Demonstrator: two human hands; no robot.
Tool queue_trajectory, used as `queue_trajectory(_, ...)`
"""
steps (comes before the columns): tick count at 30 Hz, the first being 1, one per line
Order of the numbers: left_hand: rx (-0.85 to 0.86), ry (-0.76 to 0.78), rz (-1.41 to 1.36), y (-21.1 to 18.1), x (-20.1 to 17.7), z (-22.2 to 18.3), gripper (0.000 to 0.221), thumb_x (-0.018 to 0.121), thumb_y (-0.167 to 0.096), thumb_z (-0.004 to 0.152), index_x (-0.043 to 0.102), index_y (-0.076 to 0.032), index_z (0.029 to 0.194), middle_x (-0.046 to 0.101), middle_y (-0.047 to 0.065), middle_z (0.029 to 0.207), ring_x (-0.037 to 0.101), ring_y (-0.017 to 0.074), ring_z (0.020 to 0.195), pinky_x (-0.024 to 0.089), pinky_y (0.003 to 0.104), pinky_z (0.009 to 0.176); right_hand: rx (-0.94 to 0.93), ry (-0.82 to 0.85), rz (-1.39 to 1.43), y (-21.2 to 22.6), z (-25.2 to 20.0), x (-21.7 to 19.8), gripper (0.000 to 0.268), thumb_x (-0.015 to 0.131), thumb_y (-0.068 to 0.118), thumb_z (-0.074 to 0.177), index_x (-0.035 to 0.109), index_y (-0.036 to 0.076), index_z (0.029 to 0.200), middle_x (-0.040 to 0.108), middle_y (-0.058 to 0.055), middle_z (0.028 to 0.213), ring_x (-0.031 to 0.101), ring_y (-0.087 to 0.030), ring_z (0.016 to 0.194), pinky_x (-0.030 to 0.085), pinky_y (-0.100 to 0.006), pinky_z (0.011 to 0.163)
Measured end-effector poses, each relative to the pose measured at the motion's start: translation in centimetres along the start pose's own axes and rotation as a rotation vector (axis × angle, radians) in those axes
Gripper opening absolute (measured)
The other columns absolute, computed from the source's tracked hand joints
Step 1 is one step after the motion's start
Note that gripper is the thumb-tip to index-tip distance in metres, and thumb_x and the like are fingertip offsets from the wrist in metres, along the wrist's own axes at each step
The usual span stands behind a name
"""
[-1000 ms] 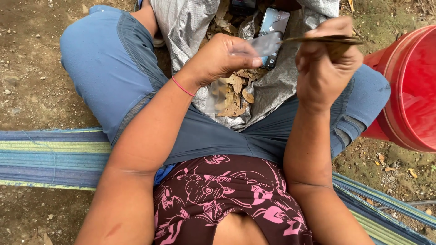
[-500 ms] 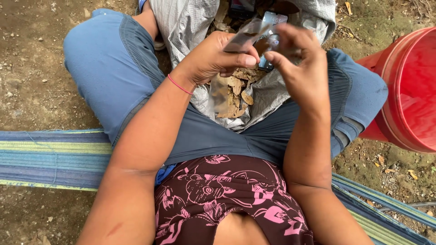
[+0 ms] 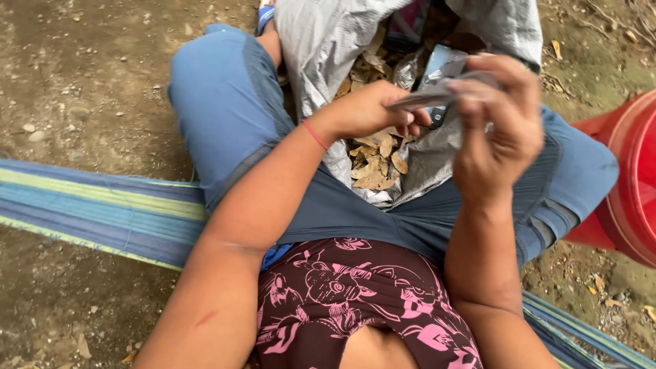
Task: Packing dried leaves into small plastic sleeves while sitting in a hammock.
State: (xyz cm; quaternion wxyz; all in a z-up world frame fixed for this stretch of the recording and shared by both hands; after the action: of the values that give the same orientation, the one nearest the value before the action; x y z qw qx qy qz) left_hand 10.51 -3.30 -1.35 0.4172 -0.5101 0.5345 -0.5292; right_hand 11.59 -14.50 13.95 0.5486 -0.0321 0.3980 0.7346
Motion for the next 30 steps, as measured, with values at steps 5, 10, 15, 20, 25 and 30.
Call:
queue_trajectory(5, 0.096, -0.034, 0.384, -0.2, 1.2, 0.3, 0.094, 0.07, -0.066, 0.086, 0.034, -0.017, 0.158, 0.044, 0.018, 0.16, 0.047, 0.034, 0.144, 0.04, 0.047, 0.115, -0.009, 0.167, -0.178, 0.9, 0.1, 0.5, 0.008, 0.068, -0.007, 0.11, 0.076, -0.007, 0.106, 0.062, -0.023, 0.119, 0.054, -0.039, 0.119, 0.045, -0.053, 0.103)
queue_trajectory(10, -0.35, -0.056, 0.254, -1.2, 1.8, -1.3, 0.057, 0.044, -0.043, 0.104, 0.074, -0.012, 0.066, 0.078, 0.002, 0.071, 0.059, 0.0107, 0.038, 0.051, 0.023, 0.049, -0.074, 0.137, -0.065, 2.1, -0.2, 1.0, 0.007, 0.069, -0.003, 0.105, 0.074, -0.008, 0.104, 0.066, -0.022, 0.102, 0.058, -0.037, 0.106, 0.047, -0.05, 0.102)
queue_trajectory(15, -0.471, -0.085, 0.434, 0.3, 0.8, -1.5, 0.059, 0.043, -0.047, 0.107, 0.08, -0.01, 0.078, 0.065, -0.003, 0.064, 0.035, 0.0039, 0.041, 0.032, 0.02, 0.042, -0.027, -0.085, 0.135, 1.8, -0.7, -1.3, 0.013, 0.065, 0.011, 0.107, 0.066, -0.001, 0.101, 0.066, -0.015, 0.1, 0.062, -0.032, 0.102, 0.054, -0.049, 0.107)
queue_trajectory(20, 0.298, -0.416, 0.204, -2.4, -2.5, -0.5, 0.039, 0.038, -0.021, 0.102, 0.061, -0.017, 0.071, 0.054, 0.002, 0.082, 0.052, 0.0141, 0.085, 0.051, 0.035, 0.09, 0.234, -0.26, 0.327, -4.1, -1.9, -0.1, 0.048, 0.06, -0.005, 0.117, 0.044, 0.019, 0.155, 0.054, -0.02, 0.136, 0.054, -0.031, 0.131, 0.053, -0.042, 0.11)
queue_trajectory(25, 0.222, -0.582, -0.251, -0.3, -4.4, -0.8, 0.065, 0.031, -0.052, 0.104, 0.075, -0.006, 0.117, 0.077, 0.011, 0.119, 0.069, 0.0244, 0.115, 0.054, 0.036, 0.104, 0.93, 0.066, 0.623, -11.9, -8.0, 8.9, 0.014, 0.067, 0.017, 0.103, 0.069, 0.006, 0.095, 0.066, -0.005, 0.075, 0.064, -0.012, 0.067, 0.055, -0.026, 0.07)
queue_trajectory(30, 0.393, -0.55, -0.456, -4.1, -4.1, -1.8, 0.049, 0.046, -0.053, 0.101, 0.064, -0.008, 0.089, 0.057, 0.003, 0.078, 0.052, 0.0124, 0.07, 0.045, 0.025, 0.065, 1.185, 0.21, 0.94, -13.3, -10.8, 11.8, 0.014, 0.068, 0.017, 0.099, 0.067, 0.005, 0.092, 0.061, -0.005, 0.069, 0.062, -0.017, 0.061, 0.055, -0.028, 0.063)
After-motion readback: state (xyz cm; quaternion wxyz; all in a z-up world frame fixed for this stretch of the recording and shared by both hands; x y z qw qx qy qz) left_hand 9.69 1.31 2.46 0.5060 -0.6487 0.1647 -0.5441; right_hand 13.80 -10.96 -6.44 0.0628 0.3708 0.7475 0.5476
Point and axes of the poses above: each hand's wrist, its own z-axis towards the middle knuckle, its own x-axis out of the palm, y = z × x, the point moved 9 cm from there along z, towards the middle knuckle
